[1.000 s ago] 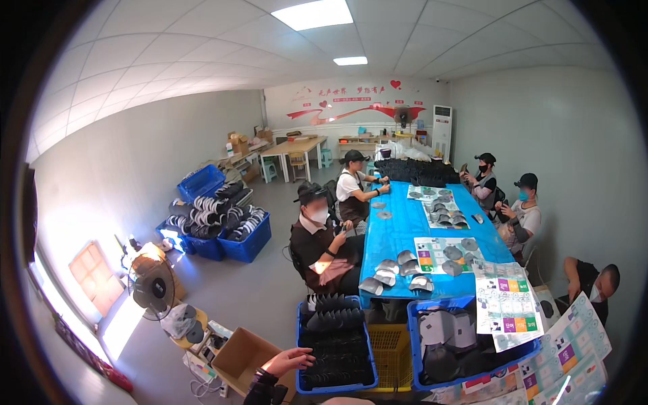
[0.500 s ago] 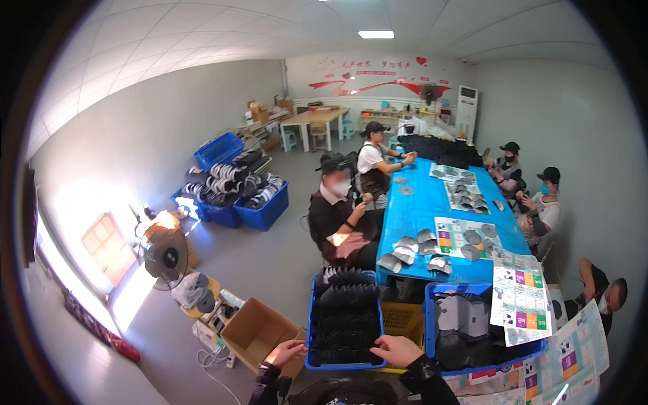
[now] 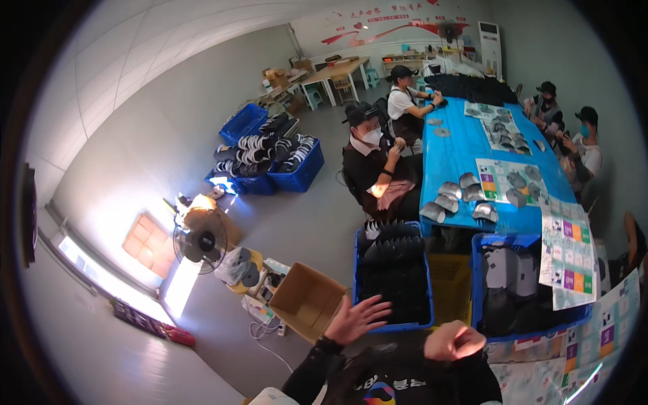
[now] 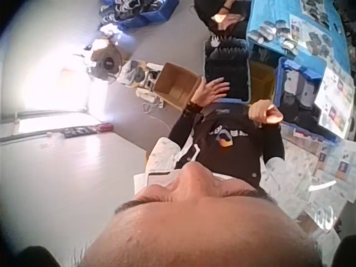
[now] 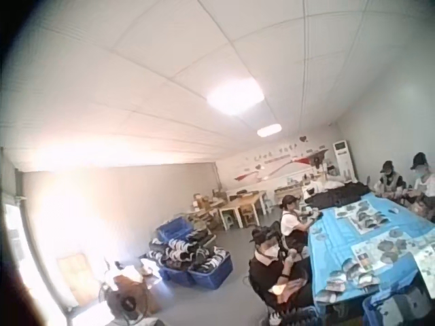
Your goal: The person is inspecting and sorting various black shoe components at a table in a manufacturing facility, using hand gestures to count and explain the parts.
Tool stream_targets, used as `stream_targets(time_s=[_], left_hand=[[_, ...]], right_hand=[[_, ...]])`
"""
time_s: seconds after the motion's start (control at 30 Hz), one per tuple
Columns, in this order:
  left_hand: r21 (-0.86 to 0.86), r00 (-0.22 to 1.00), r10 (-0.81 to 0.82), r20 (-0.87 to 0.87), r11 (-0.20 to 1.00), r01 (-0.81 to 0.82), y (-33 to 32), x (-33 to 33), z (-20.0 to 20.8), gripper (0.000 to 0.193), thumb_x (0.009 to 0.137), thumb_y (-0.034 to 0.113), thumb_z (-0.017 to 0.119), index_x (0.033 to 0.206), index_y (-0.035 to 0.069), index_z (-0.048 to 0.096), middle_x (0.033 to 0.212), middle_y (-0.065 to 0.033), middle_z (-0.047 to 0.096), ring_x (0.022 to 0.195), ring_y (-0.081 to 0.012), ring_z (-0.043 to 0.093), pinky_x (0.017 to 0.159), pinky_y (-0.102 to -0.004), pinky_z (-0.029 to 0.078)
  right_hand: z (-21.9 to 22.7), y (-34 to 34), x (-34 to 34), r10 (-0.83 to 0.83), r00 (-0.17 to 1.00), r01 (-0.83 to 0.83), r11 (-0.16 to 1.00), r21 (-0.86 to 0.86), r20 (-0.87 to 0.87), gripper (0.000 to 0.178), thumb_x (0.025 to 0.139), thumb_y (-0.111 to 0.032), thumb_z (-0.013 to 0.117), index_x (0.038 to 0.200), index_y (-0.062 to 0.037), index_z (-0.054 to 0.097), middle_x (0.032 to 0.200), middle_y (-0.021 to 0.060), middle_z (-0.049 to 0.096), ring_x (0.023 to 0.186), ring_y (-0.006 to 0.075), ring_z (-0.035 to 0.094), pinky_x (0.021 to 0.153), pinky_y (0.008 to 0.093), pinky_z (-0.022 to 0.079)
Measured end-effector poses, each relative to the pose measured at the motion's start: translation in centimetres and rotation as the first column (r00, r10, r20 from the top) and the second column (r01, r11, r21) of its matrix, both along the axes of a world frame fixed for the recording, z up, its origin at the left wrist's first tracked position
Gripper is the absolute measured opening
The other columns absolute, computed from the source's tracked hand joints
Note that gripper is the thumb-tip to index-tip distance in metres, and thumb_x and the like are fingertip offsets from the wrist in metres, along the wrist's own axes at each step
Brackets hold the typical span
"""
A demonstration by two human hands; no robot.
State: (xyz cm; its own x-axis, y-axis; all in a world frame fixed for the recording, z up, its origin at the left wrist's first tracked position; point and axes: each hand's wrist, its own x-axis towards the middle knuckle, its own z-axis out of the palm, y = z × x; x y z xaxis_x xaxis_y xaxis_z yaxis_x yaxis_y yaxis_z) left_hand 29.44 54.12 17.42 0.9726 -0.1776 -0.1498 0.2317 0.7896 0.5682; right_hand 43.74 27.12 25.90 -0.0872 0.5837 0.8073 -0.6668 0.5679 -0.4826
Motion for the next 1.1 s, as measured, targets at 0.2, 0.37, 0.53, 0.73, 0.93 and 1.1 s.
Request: stream_targets(time_s=[0.2,0.37,0.53,0.73,0.93,1.1], left_hand=[[-0.113,0.964,-0.242,0.111,0.961,0.254,-7.0,2.6,8.1,0.103,0.094,0.083,0.014,0.163,0.007,0.018,0.167,-0.0202,0.023,0.154,-0.0364,0.023,0.126,-0.0510,0.021],[-0.117,0.968,-0.226,0.109,0.964,0.238,-7.0,2.2,8.8,0.102,0.095,0.082,0.013,0.164,0.007,0.018,0.166,-0.0213,0.024,0.153,-0.0354,0.027,0.125,-0.0476,0.025],[0.417,0.936,-0.351,0.036,0.856,0.305,-4.3,1.7,4.1,0.069,0.109,0.048,0.045,0.160,0.005,0.028,0.155,-0.0167,0.045,0.135,-0.0225,0.052,0.113,-0.0351,0.043],[0.988,0.991,0.132,0.000,-0.154,0.021,5.2,-3.9,-7.4,0.037,0.100,0.037,0.060,0.097,0.001,0.071,0.088,-0.0174,0.072,0.086,-0.0355,0.069,0.079,-0.0420,0.053],[0.932,0.832,0.422,-0.360,0.199,0.302,10.6,-11.8,-14.2,0.048,0.103,0.040,0.060,0.083,-0.002,0.072,0.078,-0.0083,0.074,0.075,-0.0173,0.070,0.072,-0.0311,0.052],[0.911,0.866,0.415,-0.279,0.400,0.102,10.6,-12.0,-17.4,0.038,0.101,0.036,0.065,0.097,-0.002,0.068,0.086,-0.0079,0.074,0.079,-0.0144,0.069,0.072,-0.0300,0.054]], right_hand=[[-0.8,4.7,-1.5,-0.042,0.885,0.318,0.783,-0.535,0.464,0.015,0.088,-0.014,0.071,0.084,-0.0014,0.064,0.076,-0.0009,0.061,0.069,0.0076,0.055,0.063,0.0242,0.041],[0.5,3.8,-2.0,-0.135,0.822,0.453,0.744,-0.492,0.553,0.016,0.088,-0.017,0.070,0.083,-0.0035,0.063,0.073,-0.0024,0.059,0.068,0.0065,0.054,0.062,0.0235,0.039],[-0.1,3.8,-2.2,-0.062,0.783,0.543,0.555,-0.630,0.619,0.017,0.095,-0.021,0.069,0.089,-0.0062,0.066,0.078,-0.0018,0.061,0.074,0.0079,0.057,0.066,0.0254,0.045],[-12.7,-6.8,5.5,-0.467,0.198,0.838,-0.375,-0.396,0.862,0.010,0.094,-0.009,0.065,0.100,-0.0022,0.066,0.083,0.0079,0.067,0.077,0.0158,0.066,0.067,0.0294,0.052],[-18.9,-20.8,9.6,0.394,0.153,-0.152,-0.897,0.416,0.906,0.058,0.081,-0.033,0.074,0.128,-0.0057,0.053,0.135,0.0196,0.053,0.126,0.0424,0.052,0.102,0.0538,0.048],[-28.7,-29.1,12.1,0.343,0.272,-0.219,-0.887,0.405,0.899,0.076,0.081,-0.043,0.077,0.126,0.0059,0.042,0.135,0.0259,0.050,0.129,0.0423,0.050,0.106,0.0502,0.044]])
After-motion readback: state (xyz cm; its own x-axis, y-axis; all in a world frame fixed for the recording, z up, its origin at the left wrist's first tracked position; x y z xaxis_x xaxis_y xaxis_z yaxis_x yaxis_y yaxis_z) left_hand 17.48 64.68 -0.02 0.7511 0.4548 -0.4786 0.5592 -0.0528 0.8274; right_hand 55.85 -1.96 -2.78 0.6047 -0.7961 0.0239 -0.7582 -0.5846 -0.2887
